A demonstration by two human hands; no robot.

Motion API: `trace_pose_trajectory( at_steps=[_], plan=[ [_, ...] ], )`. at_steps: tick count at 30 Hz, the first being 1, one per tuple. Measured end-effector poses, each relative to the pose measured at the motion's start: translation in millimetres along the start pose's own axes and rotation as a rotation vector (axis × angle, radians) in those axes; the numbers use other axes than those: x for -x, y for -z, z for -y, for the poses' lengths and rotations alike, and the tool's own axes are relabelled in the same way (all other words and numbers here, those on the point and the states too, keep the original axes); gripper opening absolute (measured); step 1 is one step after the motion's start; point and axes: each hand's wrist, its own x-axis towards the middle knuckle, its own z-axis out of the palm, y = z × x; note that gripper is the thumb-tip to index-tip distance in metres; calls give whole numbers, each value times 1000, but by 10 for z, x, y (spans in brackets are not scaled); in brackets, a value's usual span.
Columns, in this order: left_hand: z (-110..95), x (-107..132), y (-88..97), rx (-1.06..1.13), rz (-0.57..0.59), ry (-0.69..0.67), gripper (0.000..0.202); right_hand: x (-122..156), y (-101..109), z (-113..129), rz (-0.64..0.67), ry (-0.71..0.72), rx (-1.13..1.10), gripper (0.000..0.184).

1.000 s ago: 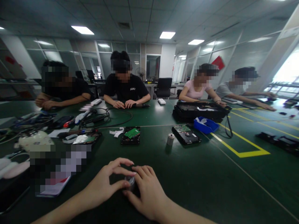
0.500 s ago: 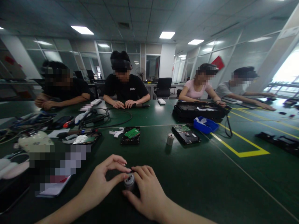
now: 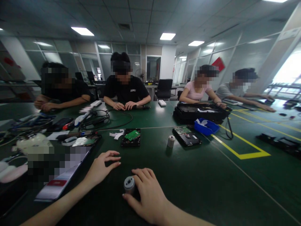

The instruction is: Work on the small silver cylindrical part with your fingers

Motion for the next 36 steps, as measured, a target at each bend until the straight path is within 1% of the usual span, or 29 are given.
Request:
trace_pose_trajectory(
  at_steps=[3,5,7,10,13,17,21,25,27,29,31,33,34,36],
  plan=[
    [-79,14,16,53,-14,16,17,-2,1,0,-3,-1,-4,40],
    [-182,51,22,115,-26,6,13,-1,-2,-3,-8,3,-8,40],
    [-315,119,18,180,-15,-36,11,-1,-11,-8,-12,10,-10,39],
    [-504,249,4,247,78,-118,8,-4,-31,-16,-17,26,-6,39],
    [-612,346,-6,245,129,-154,3,-8,-43,-17,-24,34,2,37],
    [-660,379,7,219,170,-140,8,-6,-42,-14,-29,41,6,35],
    [-699,372,40,196,210,-139,11,-2,-56,-23,-37,48,4,37],
    [-721,381,69,242,285,-151,21,-6,-69,-30,-49,47,-8,38],
    [-723,387,75,280,329,-142,29,-8,-70,-27,-52,46,-12,38],
    [-721,388,73,308,356,-124,32,-6,-71,-24,-52,48,-10,38],
    [-712,382,64,299,343,-108,28,-2,-73,-24,-48,48,-2,37],
    [-696,370,52,267,294,-90,22,2,-74,-27,-44,44,6,36],
    [-687,364,46,250,266,-78,24,3,-74,-28,-43,41,9,35],
    [-673,355,41,227,225,-62,35,0,-70,-29,-40,36,11,34]
  ],
)
